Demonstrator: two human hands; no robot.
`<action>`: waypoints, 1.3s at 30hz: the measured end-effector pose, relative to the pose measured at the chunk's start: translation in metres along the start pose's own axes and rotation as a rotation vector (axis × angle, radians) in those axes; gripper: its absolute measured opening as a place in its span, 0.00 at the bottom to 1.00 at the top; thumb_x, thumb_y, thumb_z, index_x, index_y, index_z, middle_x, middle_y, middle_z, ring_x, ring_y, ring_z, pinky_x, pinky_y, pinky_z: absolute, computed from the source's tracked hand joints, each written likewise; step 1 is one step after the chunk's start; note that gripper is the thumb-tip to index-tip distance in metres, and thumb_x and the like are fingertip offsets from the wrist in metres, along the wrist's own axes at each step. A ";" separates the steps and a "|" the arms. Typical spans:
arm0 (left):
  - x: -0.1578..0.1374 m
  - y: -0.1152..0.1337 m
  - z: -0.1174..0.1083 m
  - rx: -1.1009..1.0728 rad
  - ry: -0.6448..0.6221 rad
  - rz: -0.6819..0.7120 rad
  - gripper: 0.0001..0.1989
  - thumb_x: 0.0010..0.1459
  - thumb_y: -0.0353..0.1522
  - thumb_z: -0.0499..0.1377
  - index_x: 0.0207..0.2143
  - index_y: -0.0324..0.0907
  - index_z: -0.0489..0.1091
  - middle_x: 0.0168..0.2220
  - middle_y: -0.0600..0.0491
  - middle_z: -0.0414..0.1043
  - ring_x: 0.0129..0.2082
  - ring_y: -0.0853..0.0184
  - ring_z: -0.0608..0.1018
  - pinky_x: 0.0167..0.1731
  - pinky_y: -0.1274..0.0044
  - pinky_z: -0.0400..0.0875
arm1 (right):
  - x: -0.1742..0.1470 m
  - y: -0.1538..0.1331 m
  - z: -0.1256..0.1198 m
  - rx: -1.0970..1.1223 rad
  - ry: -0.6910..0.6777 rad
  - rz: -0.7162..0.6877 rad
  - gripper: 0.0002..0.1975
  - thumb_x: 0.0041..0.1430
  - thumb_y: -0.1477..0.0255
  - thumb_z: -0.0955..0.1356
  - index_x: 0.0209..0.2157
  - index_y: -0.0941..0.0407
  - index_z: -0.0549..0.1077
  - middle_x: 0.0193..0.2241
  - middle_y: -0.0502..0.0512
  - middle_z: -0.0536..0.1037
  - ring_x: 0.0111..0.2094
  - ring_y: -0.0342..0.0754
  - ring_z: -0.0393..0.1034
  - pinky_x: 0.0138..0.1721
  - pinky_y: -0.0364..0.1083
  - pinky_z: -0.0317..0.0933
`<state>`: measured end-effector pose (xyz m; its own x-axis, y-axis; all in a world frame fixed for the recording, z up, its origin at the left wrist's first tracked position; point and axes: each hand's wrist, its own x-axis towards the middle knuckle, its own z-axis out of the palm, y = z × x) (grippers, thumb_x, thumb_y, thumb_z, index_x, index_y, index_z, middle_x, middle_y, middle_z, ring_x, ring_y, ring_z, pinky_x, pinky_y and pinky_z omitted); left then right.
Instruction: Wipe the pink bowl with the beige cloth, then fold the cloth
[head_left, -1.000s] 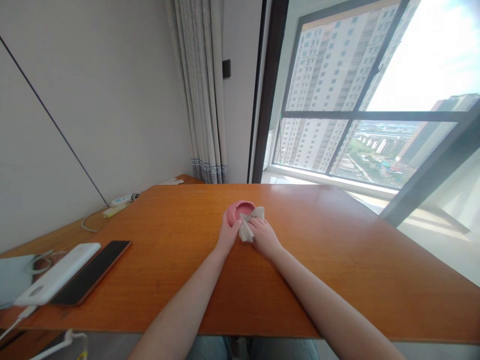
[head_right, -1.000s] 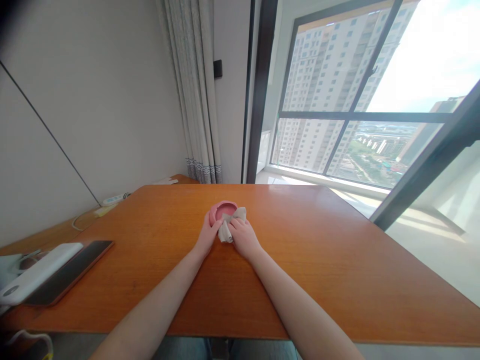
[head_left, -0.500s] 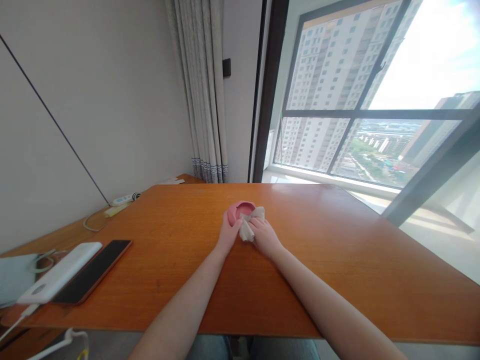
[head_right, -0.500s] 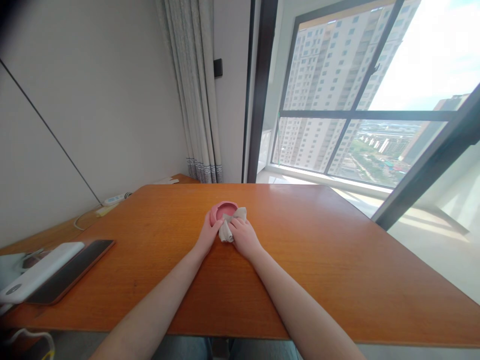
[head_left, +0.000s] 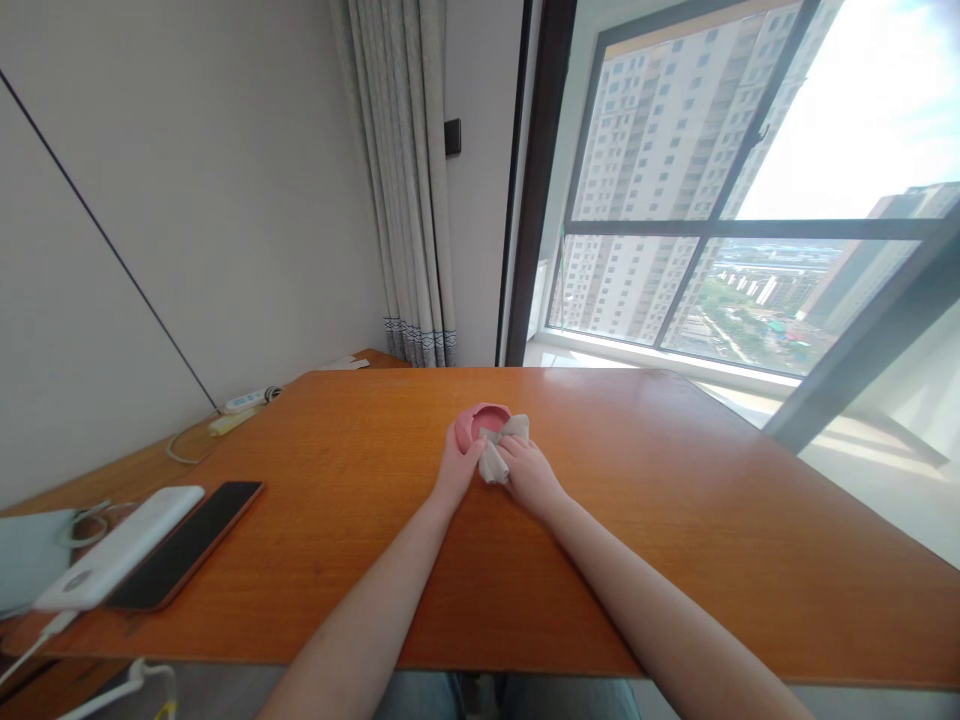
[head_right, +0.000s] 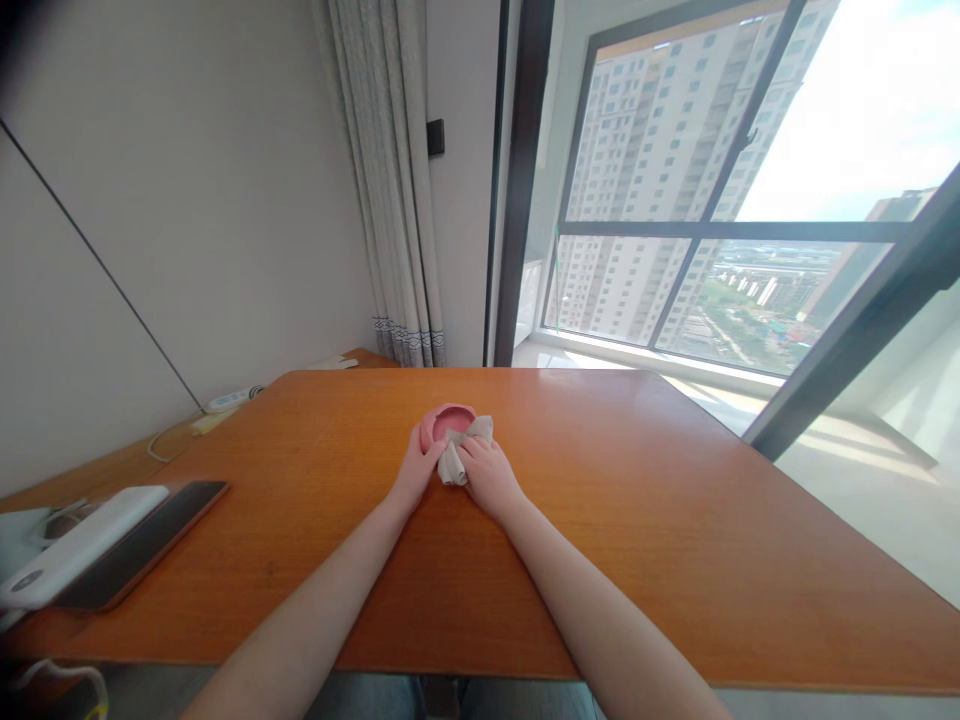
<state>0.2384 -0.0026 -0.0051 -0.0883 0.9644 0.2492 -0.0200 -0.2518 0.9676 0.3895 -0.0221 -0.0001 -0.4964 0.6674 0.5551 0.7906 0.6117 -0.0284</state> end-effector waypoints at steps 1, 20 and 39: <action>0.000 0.001 0.000 0.005 0.001 -0.003 0.24 0.50 0.36 0.60 0.50 0.40 0.61 0.50 0.45 0.66 0.51 0.60 0.69 0.52 0.69 0.61 | 0.000 0.000 0.000 0.002 0.000 0.001 0.08 0.58 0.73 0.63 0.38 0.57 0.71 0.34 0.56 0.72 0.38 0.49 0.62 0.38 0.47 0.53; 0.001 0.004 -0.003 -0.010 -0.010 -0.002 0.24 0.50 0.37 0.61 0.49 0.41 0.63 0.49 0.47 0.68 0.50 0.61 0.70 0.52 0.70 0.62 | 0.002 -0.003 -0.006 0.001 -0.005 -0.003 0.07 0.58 0.73 0.63 0.36 0.57 0.71 0.33 0.56 0.71 0.37 0.49 0.61 0.38 0.47 0.53; -0.001 0.004 0.000 -0.023 -0.073 -0.032 0.38 0.47 0.43 0.63 0.57 0.44 0.51 0.58 0.45 0.58 0.56 0.60 0.64 0.55 0.71 0.57 | 0.002 0.000 -0.007 -0.032 0.025 -0.003 0.07 0.56 0.76 0.63 0.35 0.57 0.71 0.31 0.55 0.70 0.36 0.49 0.60 0.35 0.47 0.51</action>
<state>0.2387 -0.0044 -0.0017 -0.0140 0.9751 0.2214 -0.0450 -0.2219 0.9740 0.3910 -0.0237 0.0064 -0.4899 0.6545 0.5758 0.8004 0.5994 -0.0003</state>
